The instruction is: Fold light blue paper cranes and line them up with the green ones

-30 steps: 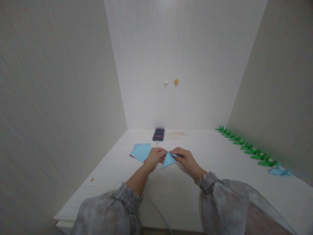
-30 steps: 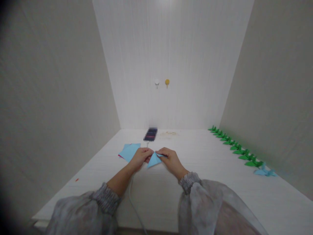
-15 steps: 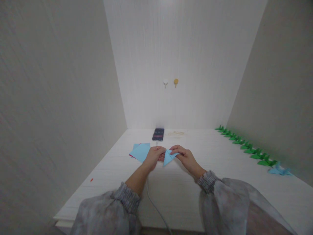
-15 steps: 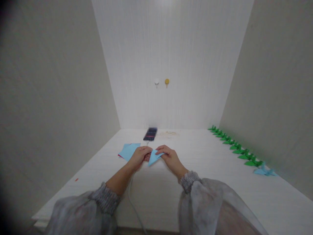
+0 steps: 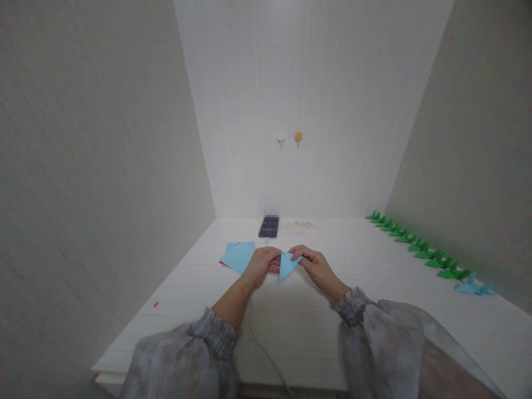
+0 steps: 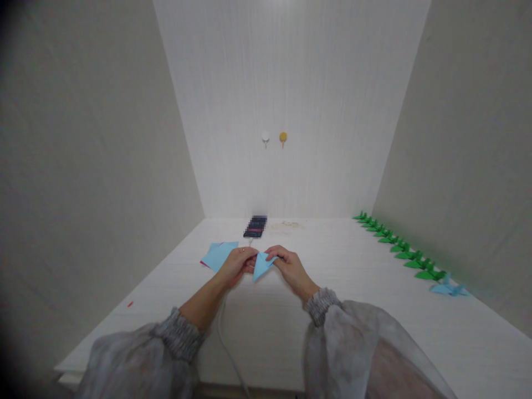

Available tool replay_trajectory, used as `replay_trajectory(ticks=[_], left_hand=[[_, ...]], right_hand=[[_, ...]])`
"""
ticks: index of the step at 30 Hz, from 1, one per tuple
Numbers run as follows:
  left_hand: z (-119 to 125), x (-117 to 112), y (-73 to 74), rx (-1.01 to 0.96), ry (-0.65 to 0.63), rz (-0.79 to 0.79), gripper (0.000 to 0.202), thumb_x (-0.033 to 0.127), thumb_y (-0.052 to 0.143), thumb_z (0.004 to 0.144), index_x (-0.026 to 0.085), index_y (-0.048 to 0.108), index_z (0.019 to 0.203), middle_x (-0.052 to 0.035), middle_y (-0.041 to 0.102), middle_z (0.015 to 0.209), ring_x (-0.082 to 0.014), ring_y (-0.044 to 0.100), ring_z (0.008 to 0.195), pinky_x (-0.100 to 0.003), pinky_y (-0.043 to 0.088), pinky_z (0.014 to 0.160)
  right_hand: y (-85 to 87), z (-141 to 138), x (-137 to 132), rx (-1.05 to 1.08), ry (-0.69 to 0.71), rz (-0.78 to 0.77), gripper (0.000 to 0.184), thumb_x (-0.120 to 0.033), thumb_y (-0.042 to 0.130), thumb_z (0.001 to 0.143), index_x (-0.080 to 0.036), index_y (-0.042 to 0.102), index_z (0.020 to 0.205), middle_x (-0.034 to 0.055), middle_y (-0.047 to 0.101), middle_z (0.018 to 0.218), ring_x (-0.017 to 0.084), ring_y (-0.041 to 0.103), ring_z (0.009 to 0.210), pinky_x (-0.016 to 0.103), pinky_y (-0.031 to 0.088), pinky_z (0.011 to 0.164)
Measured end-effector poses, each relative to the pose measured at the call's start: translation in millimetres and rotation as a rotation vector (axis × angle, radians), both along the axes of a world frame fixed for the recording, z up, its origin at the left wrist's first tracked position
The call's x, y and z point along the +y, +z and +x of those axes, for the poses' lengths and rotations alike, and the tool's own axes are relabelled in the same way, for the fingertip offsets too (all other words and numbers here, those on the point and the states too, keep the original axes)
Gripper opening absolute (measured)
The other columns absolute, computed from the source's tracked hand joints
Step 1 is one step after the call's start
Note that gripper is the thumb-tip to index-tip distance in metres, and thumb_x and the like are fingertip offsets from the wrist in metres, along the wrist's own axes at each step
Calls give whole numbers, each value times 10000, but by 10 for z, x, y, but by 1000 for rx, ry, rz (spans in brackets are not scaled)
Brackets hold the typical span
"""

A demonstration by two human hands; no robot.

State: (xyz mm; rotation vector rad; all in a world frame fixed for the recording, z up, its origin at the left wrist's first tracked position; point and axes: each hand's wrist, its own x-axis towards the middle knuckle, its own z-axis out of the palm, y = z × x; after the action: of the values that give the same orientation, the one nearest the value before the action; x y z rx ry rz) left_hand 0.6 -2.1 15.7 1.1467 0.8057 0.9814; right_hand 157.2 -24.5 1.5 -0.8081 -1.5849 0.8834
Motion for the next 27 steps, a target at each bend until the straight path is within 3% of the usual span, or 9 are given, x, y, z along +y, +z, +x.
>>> replay_trajectory(ticks=[5,13,17,20,27], left_hand=[[0,14,-34,26,-30,22,276,336,613,575,85,560,676,-54,589,608,-107,528,507,-227,421,470],[-21,51,-70,67,50,70,216,294,622,562,97,570,635,-1,551,515,-71,482,449,-200,389,464],[0,63,-84,137,53,122,227,300,631,546,96,563,617,4,553,508,-70,482,447,-204,394,477],[19,74,-113,207,36,165,231,302,631,540,95,562,616,2,553,499,-74,483,443,-205,397,475],[19,63,-128,287,-11,161,209,287,614,552,101,572,636,-1,552,512,-84,500,456,-208,415,463]], right_hand=[[16,-4,-6,-33,9,4,118,-228,484,730,-190,589,690,28,549,886,145,503,858,280,364,799],[-6,10,-9,19,66,-60,131,-224,490,715,-179,611,743,35,559,914,152,500,887,281,360,809],[-40,-17,26,59,18,-209,185,-284,512,701,-167,583,826,9,574,708,122,529,660,256,415,628],[-79,-35,57,9,22,-334,197,-324,546,662,-136,580,712,-12,543,559,97,488,493,231,397,497],[-91,-28,53,-46,11,-356,168,-301,567,634,-136,565,602,-18,536,498,84,471,451,212,389,465]])
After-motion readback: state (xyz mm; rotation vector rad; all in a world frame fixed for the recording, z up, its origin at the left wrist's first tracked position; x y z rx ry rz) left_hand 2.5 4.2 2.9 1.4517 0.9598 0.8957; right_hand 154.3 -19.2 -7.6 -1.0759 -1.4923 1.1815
